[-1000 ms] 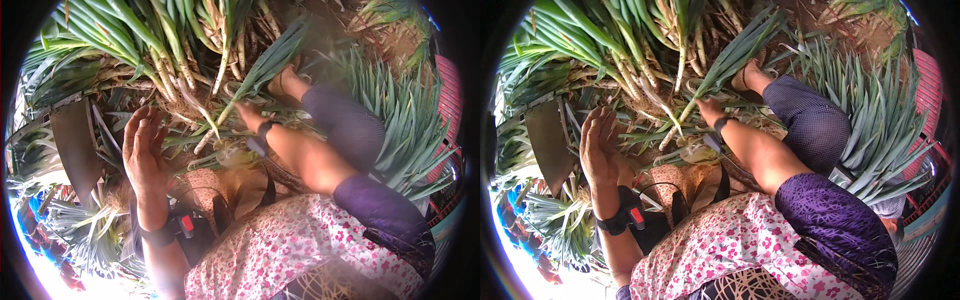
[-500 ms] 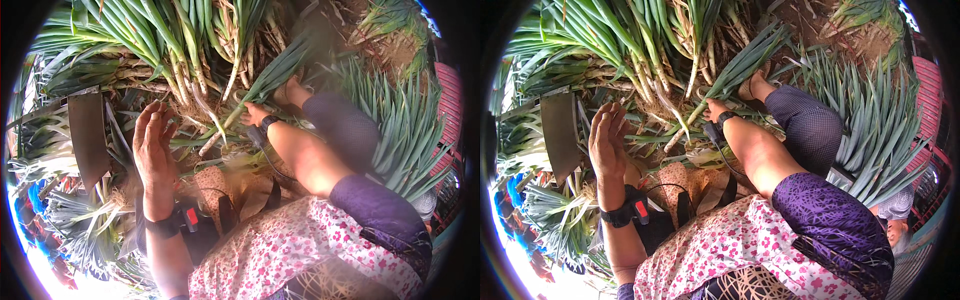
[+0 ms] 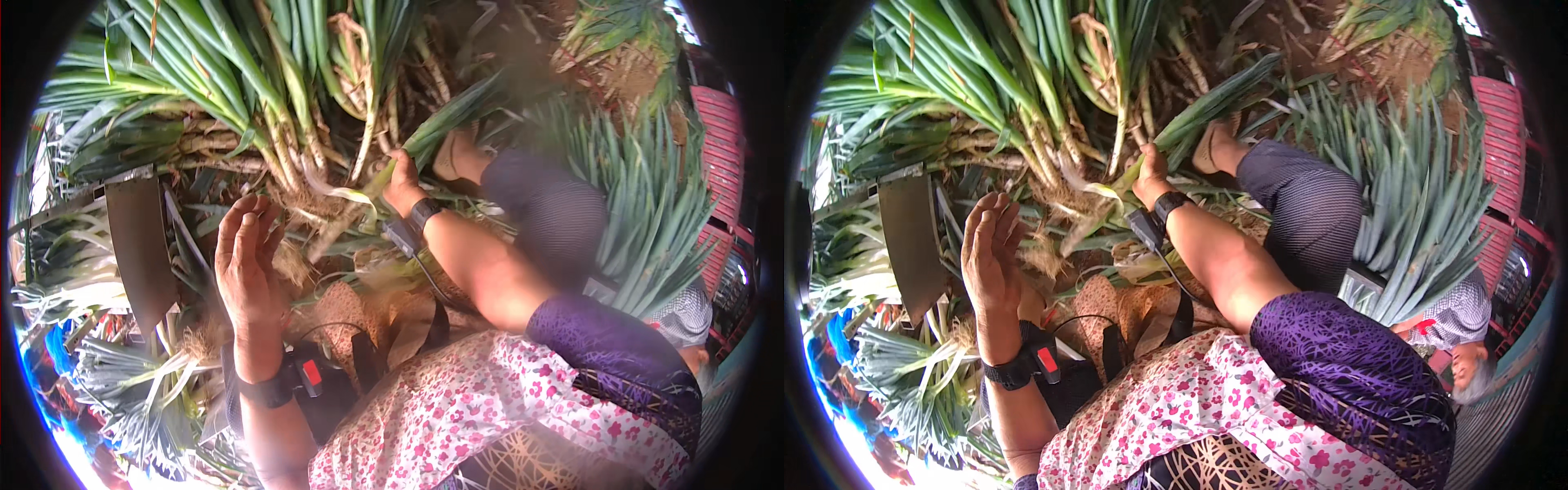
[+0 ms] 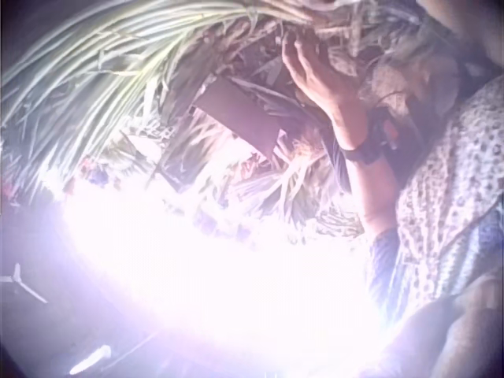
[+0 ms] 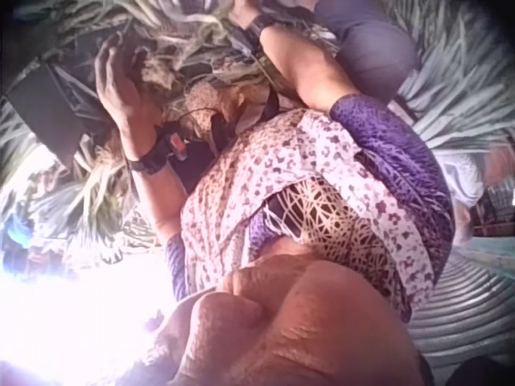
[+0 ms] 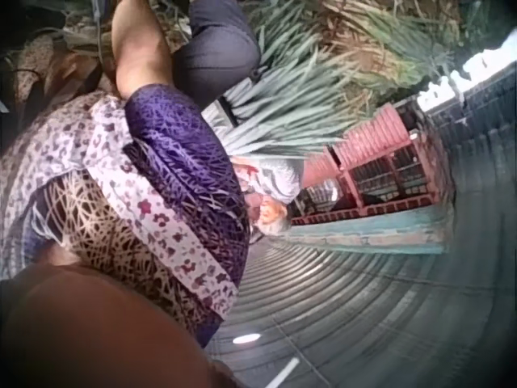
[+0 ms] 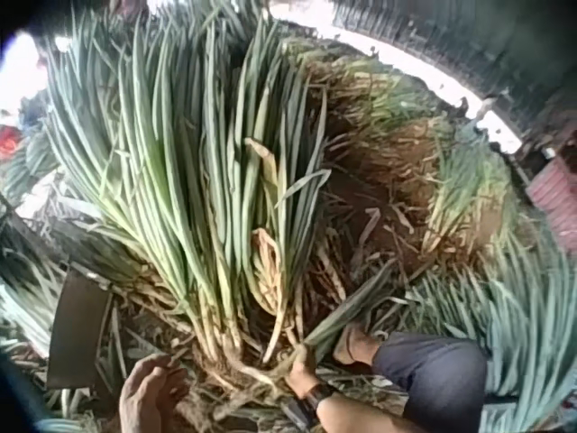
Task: The person peels the outer layers from leeks by hand, trims the roots using a blade, and places the cleaned leeks onto a metal rack.
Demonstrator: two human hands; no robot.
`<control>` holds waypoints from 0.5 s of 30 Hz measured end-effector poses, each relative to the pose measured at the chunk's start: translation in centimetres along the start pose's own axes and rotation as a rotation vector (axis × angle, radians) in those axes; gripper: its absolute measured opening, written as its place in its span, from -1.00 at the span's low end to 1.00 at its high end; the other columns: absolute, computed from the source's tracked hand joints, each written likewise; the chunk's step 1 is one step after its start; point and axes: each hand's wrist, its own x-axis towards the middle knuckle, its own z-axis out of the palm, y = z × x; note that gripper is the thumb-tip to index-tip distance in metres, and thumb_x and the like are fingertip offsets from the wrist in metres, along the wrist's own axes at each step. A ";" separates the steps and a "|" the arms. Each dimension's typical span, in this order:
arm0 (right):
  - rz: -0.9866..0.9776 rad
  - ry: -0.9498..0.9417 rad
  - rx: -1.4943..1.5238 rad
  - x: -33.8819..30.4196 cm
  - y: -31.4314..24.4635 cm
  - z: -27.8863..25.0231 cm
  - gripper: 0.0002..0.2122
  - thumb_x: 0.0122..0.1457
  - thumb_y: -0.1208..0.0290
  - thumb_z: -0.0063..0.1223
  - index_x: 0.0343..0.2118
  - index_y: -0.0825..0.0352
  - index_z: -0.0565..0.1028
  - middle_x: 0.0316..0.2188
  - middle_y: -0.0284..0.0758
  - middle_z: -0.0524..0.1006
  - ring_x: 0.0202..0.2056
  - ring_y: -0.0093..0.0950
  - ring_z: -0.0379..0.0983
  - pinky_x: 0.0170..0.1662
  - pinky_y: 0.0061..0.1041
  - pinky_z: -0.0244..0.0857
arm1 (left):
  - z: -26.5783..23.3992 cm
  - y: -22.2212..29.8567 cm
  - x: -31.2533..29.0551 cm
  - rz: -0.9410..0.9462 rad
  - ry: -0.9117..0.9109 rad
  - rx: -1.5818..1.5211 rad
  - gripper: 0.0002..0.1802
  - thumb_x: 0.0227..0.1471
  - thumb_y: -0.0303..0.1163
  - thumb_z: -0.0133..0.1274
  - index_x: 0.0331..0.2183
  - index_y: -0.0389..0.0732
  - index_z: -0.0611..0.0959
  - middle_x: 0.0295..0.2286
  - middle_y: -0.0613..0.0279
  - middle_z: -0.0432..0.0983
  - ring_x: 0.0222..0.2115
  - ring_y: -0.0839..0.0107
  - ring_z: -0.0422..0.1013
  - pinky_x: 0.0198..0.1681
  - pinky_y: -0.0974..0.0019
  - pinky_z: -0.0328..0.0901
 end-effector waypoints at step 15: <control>-0.715 -0.930 -1.158 -23.8 -5.1 0.9 -0.45 0.21 -0.06 -0.47 -0.09 0.42 0.29 -0.44 -0.29 0.41 -0.41 -0.47 0.36 -0.36 -0.48 0.29 | 2.6 -1.1 -5.2 0.237 -0.472 0.167 -0.35 -0.01 -0.25 0.09 0.03 -0.39 0.28 -0.15 0.07 0.40 -0.12 0.36 0.34 -0.05 0.32 0.21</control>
